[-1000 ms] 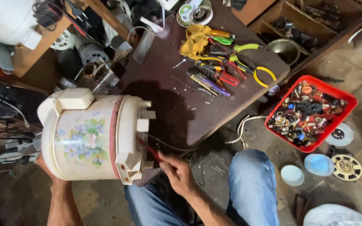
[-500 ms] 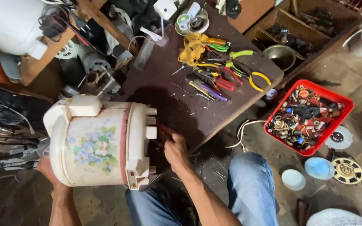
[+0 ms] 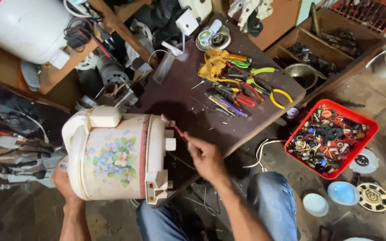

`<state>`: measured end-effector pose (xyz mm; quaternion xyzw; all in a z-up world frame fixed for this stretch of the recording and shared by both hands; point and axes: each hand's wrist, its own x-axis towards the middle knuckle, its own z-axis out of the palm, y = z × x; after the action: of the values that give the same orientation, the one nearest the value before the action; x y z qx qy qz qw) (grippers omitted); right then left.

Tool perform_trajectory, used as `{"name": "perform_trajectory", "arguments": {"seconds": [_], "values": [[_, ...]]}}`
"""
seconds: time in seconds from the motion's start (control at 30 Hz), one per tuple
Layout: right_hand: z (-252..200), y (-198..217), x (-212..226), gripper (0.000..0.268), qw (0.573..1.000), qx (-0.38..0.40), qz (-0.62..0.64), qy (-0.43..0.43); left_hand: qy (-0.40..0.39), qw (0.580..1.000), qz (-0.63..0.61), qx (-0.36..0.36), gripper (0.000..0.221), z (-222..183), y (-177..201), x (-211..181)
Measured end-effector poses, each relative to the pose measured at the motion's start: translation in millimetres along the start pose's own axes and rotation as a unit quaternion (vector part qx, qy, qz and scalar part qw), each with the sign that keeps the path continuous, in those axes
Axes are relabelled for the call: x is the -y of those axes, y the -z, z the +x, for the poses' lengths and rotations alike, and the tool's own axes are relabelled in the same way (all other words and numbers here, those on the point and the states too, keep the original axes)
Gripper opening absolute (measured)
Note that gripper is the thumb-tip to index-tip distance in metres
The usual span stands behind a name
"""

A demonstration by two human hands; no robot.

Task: Cleaning the exterior and crevices of a rice cooker using a cloth and a small tool.

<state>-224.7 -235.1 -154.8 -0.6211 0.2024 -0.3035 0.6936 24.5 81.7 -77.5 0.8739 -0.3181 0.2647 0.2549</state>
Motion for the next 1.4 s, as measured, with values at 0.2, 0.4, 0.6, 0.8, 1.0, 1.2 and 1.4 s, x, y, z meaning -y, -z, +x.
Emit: {"name": "perform_trajectory", "arguments": {"seconds": [0.2,0.4,0.6,0.8,1.0,1.2,1.4], "values": [[-14.0,48.4,87.6,0.022,0.982,0.085,-0.142,0.092,-0.018,0.999,-0.033,-0.015,0.030,4.5,7.5,-31.2],[-16.4,40.8,95.9,0.030,0.967,0.048,-0.221,0.116,-0.077,0.997,-0.029,-0.011,0.031,10.6,20.5,-63.8],[-51.8,47.7,95.9,0.028,0.949,0.038,-0.252,0.184,-0.097,0.995,-0.019,-0.008,0.033,21.3,21.5,-76.2],[-75.6,38.1,71.8,0.033,0.941,-0.011,-0.249,0.229,-0.107,0.993,-0.026,-0.035,0.024,26.9,27.6,-96.9],[-67.6,28.7,62.5,0.034,0.942,-0.040,-0.258,0.210,-0.106,0.994,-0.001,-0.004,0.034,22.4,26.4,-87.2],[-90.2,28.0,56.6,0.031,0.939,-0.017,-0.238,0.249,-0.102,0.995,-0.001,-0.011,0.035,28.1,25.7,-80.2],[-72.1,27.4,56.8,0.035,0.931,-0.047,-0.272,0.238,-0.110,0.994,0.012,-0.004,0.033,15.4,26.8,-72.7]]}}
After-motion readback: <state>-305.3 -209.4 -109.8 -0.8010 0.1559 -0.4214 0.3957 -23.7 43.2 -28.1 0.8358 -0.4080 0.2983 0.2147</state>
